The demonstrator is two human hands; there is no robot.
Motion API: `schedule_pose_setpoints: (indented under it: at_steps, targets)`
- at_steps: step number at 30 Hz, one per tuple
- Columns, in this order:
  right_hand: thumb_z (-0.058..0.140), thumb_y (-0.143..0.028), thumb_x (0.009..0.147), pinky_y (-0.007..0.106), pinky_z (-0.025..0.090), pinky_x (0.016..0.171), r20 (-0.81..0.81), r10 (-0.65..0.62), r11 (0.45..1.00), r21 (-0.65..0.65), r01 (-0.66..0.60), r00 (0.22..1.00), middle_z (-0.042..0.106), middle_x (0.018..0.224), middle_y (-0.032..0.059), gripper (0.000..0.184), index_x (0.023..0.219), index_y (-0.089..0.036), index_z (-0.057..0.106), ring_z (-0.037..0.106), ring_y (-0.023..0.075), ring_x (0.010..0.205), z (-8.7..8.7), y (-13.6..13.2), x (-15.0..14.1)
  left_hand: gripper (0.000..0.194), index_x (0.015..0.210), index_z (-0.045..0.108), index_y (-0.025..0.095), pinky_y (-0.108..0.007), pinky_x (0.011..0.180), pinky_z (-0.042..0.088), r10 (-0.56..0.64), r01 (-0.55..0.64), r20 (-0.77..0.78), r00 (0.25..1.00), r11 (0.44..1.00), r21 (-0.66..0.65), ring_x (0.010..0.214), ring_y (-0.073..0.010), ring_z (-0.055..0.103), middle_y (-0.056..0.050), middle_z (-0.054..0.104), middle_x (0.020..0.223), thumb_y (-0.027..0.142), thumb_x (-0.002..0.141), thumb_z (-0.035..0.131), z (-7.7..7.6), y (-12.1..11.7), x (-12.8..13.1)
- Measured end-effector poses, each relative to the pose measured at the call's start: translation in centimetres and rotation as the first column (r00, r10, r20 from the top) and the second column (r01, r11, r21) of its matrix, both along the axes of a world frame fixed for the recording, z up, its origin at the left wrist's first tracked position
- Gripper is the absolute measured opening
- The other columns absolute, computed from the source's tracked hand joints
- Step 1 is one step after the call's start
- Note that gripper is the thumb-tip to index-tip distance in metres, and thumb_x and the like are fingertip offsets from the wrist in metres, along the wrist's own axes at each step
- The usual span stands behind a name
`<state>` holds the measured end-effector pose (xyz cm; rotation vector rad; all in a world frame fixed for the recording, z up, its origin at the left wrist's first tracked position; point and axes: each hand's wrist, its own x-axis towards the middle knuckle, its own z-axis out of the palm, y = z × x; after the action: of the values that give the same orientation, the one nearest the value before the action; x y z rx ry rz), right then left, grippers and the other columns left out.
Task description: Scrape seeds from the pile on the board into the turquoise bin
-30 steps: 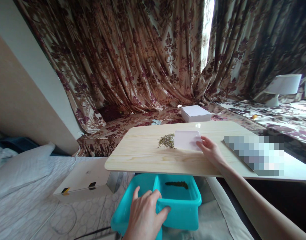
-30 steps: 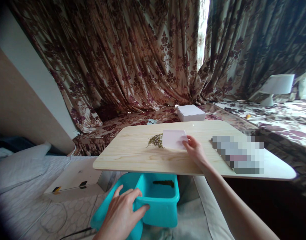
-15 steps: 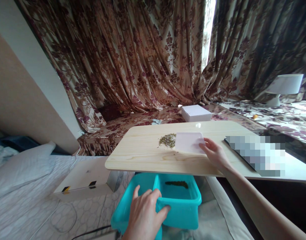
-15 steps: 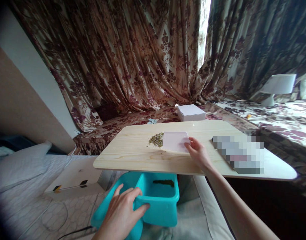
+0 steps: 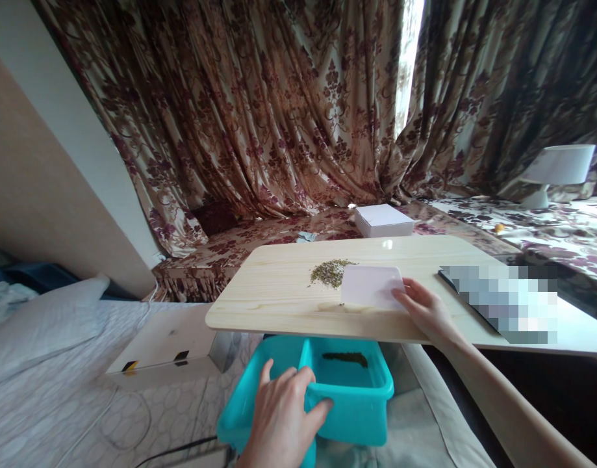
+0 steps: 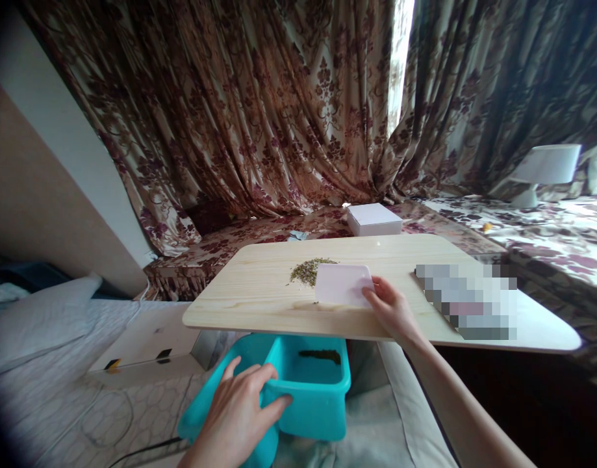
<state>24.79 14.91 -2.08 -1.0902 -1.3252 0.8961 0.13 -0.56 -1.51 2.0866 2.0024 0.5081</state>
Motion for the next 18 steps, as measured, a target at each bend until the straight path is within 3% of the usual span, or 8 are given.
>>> schedule_pose_setpoints:
  at_steps: [8,15,18]
  targets:
    - [0.065,-0.042,0.065,0.031,0.049,0.074,0.014,0.001,1.0,-0.013,-0.001,1.0,0.07,0.083,0.005,0.029,0.083,-0.02,0.06,0.064,0.0213,0.08,0.4,-0.3,-1.0,0.01,0.07,0.052,0.023,-0.047,0.101,0.019,0.002,-0.002,-0.006,1.0,1.0,-0.012,0.077,-0.0174,0.058,0.003,0.063,0.074,0.032,0.074,0.056,0.2,-0.1,0.0]
    - [0.067,-0.046,0.064,0.031,0.049,0.071,0.012,0.174,0.978,-0.116,-0.171,0.985,0.07,0.085,0.005,0.035,0.086,-0.019,0.062,0.064,0.0223,0.082,0.7,-1.8,-0.3,0.012,0.07,0.052,0.023,-0.047,0.1,0.02,0.002,-0.002,-0.021,1.0,1.0,-0.017,0.076,-0.0175,0.059,0.003,0.064,0.074,0.033,0.074,0.057,0.3,-0.1,0.0]
    - [0.067,-0.049,0.063,0.031,0.049,0.071,-0.019,0.116,0.989,-0.091,-0.118,0.993,0.07,0.085,0.005,0.036,0.085,-0.02,0.062,0.063,0.0212,0.079,0.9,-1.6,0.0,0.011,0.071,0.053,0.024,-0.047,0.101,0.02,0.001,-0.001,-0.02,1.0,1.0,-0.014,0.077,-0.0177,0.059,0.003,0.064,0.074,0.033,0.075,0.057,0.3,0.0,0.1]
